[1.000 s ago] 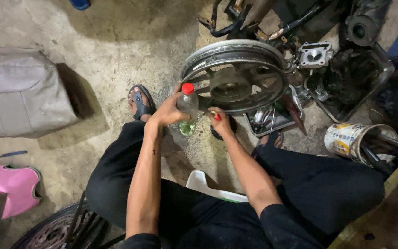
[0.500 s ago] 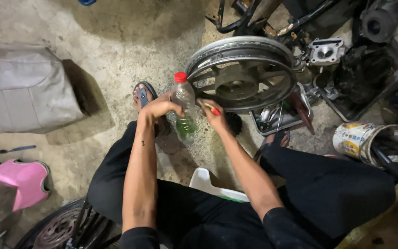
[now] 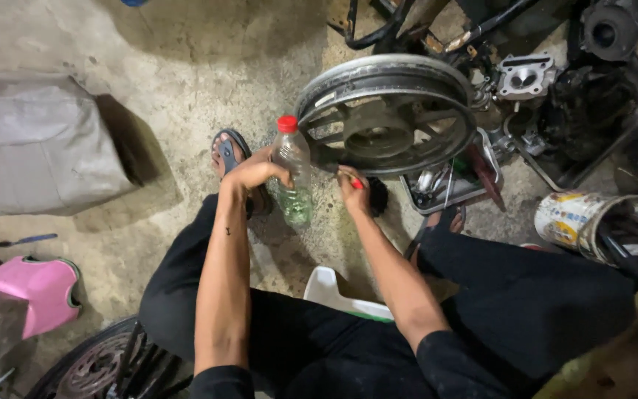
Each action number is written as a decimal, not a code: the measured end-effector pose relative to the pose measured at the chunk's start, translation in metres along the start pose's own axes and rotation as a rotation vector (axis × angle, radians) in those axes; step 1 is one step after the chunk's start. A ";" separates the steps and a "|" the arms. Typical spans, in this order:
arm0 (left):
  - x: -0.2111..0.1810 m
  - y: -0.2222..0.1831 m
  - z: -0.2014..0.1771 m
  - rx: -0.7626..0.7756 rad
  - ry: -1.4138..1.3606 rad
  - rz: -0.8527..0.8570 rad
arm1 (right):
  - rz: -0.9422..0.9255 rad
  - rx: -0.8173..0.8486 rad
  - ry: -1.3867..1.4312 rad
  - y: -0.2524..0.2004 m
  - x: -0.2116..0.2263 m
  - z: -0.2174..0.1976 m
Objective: Cleaning a motorcycle wheel rim using a brush and cleaning liquid from a bottle.
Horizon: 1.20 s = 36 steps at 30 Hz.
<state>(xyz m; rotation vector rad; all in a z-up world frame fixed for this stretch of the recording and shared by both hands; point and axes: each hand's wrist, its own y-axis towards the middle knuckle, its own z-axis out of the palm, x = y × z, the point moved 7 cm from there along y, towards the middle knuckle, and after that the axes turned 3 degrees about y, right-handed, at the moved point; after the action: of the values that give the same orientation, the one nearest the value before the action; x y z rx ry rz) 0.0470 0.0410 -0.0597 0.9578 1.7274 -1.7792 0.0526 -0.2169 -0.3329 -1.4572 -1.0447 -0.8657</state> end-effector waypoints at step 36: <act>-0.005 -0.062 0.042 -0.181 0.474 -0.087 | 0.112 0.189 0.274 -0.028 0.143 -0.058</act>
<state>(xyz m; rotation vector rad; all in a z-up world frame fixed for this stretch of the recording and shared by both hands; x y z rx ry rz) -0.0025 0.0044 -0.0171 1.3167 2.2024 -1.4907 0.0776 -0.2532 -0.1825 -1.1885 -0.8087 -0.8352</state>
